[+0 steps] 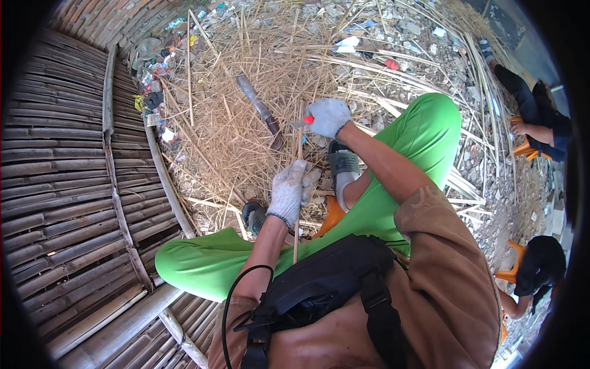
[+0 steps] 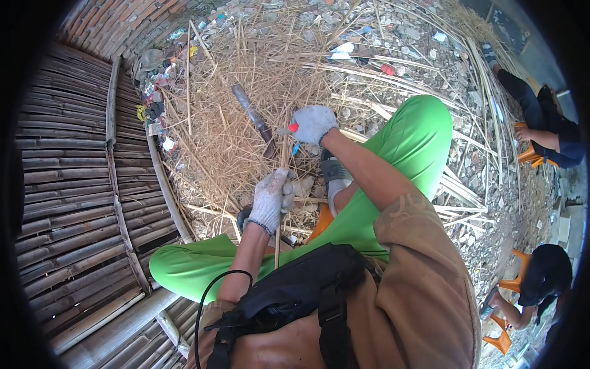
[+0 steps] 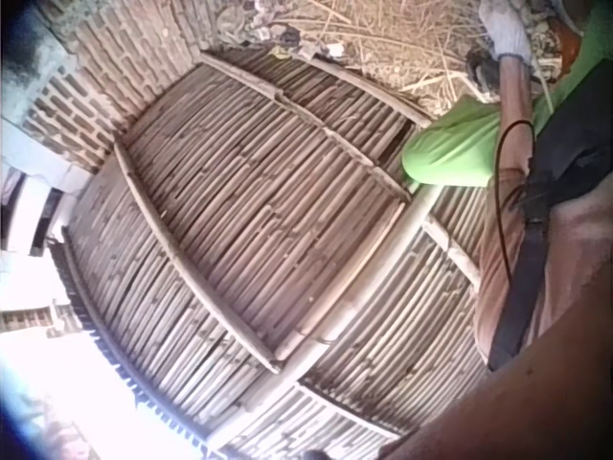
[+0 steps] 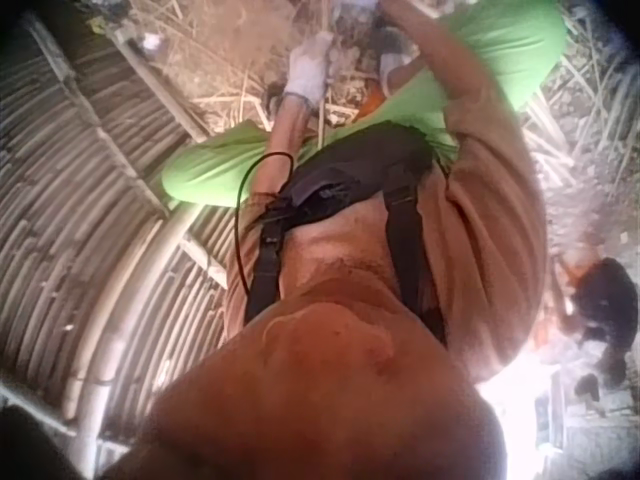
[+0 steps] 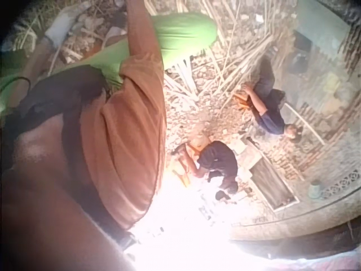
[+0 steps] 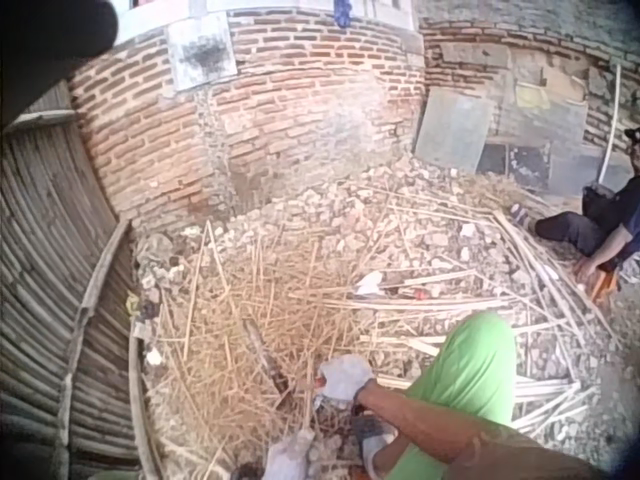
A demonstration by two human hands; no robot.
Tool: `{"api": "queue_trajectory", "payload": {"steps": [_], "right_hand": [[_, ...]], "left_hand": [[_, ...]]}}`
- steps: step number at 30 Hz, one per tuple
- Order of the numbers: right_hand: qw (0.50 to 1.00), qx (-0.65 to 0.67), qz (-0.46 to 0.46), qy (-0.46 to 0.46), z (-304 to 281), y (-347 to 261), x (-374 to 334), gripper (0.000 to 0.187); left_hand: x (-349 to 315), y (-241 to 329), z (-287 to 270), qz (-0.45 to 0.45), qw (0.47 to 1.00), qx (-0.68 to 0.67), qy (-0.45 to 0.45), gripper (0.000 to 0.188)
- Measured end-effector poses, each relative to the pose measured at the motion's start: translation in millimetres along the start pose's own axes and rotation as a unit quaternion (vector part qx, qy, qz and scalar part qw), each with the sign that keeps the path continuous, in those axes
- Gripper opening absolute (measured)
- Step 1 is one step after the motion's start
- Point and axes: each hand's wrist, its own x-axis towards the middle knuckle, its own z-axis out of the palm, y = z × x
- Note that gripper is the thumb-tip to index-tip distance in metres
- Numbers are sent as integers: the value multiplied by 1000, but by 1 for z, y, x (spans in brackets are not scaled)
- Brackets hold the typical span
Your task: The person shaves a long bamboo strip using a small blade, repeatedly running the tool along the length of the material to smooth it.
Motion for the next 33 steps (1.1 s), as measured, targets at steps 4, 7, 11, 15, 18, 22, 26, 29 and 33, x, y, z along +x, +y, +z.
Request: {"api": "queue_trajectory", "payload": {"steps": [4,7,11,15,18,22,26,29,33], "right_hand": [[1000,-2,-2,0,2,3,-3,22],[1000,5,-2,5,5,3,-3,24],[1000,1,-4,2,0,2,-5,25],[1000,9,-20,-4,-3,4,-7,26],[999,12,-39,-32,1,5,-6,28],[990,90,-40,-104,9,0,-3,34],[968,206,-2,-143,13,-4,-2,41],[954,243,-26,-172,22,-14,-1,43],[970,156,-144,-116,22,-44,-7,39]], "left_hand": [[-3,0,1,-2,1000,-9,-11,30],[-6,0,2,7,1000,-1,-10,31],[-7,0,0,4,1000,-3,-16,32],[-10,-1,-4,7,1000,-6,-24,32],[-13,-3,-8,-5,1000,-5,-15,31],[-13,-12,-11,-6,1000,-22,-1,29],[-10,-4,-18,9,996,-79,-40,26],[-2,1,-29,13,992,-111,-60,21],[6,9,-45,61,990,-122,-40,17]]}}
